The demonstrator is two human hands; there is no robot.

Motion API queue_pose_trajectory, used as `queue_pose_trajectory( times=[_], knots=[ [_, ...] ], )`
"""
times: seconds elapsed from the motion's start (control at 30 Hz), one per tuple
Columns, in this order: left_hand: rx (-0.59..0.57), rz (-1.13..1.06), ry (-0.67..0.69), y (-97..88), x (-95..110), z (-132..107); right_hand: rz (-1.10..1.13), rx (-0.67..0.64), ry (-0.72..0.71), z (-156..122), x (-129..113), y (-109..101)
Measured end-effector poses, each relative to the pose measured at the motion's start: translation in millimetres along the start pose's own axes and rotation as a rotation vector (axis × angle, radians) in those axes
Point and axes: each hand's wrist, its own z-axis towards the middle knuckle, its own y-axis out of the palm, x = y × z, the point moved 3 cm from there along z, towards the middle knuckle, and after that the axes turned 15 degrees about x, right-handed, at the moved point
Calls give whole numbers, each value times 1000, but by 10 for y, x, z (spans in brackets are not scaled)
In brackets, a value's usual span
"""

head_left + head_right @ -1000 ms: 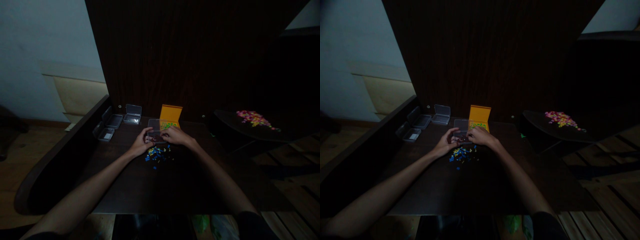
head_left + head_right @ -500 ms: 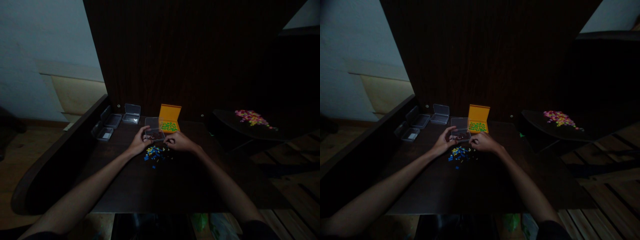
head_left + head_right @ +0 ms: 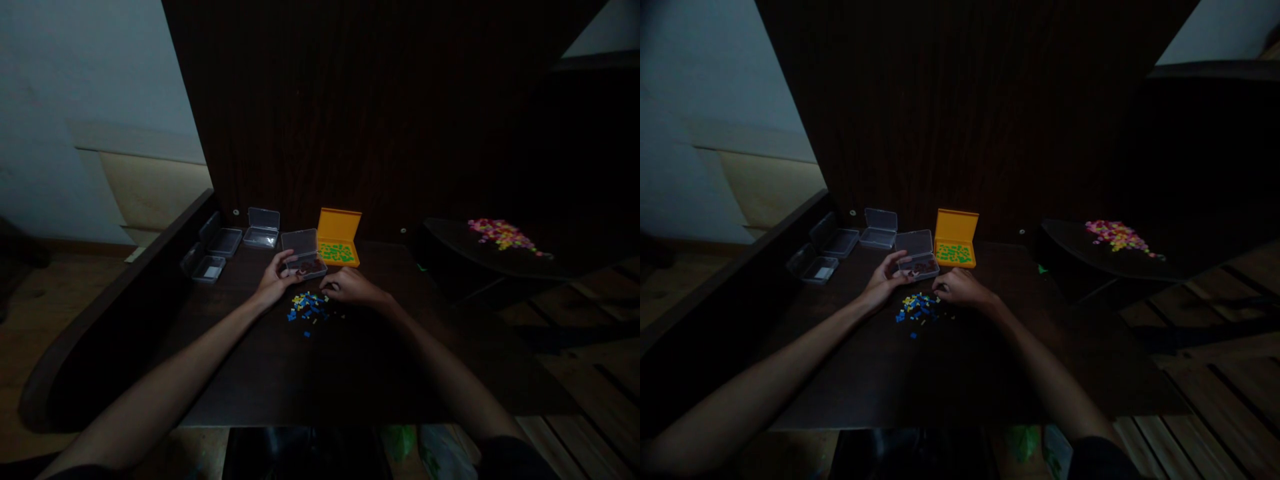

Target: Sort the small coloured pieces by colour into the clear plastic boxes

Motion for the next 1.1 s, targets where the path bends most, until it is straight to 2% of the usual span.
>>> queue_pose_trajectory(
  times=[0.4, 0.57, 0.63, 0.77, 0.9, 1.0, 1.1],
  knots=[
    [90, -44, -79, 16, 32, -9, 90, -92, 65, 17, -31, 7],
    [142, -117, -125, 29, 56, -16, 192, -139, 74, 42, -34, -88],
    [150, -122, -129, 25, 53, -13, 268, -101, 94, 70, -16, -176],
    [88, -57, -72, 20, 30, -9, 368, 82, 117, 164, 1, -362],
    [-24, 9, -12, 34, 14, -30, 215, 185, 117, 297, -46, -404],
    [-68, 51, 11, 46, 20, -52, 11, 188, 114, 402, -71, -343],
    [-92, 72, 24, 58, 33, -69, -103, 148, 153, 479, -56, -265]
  ],
)
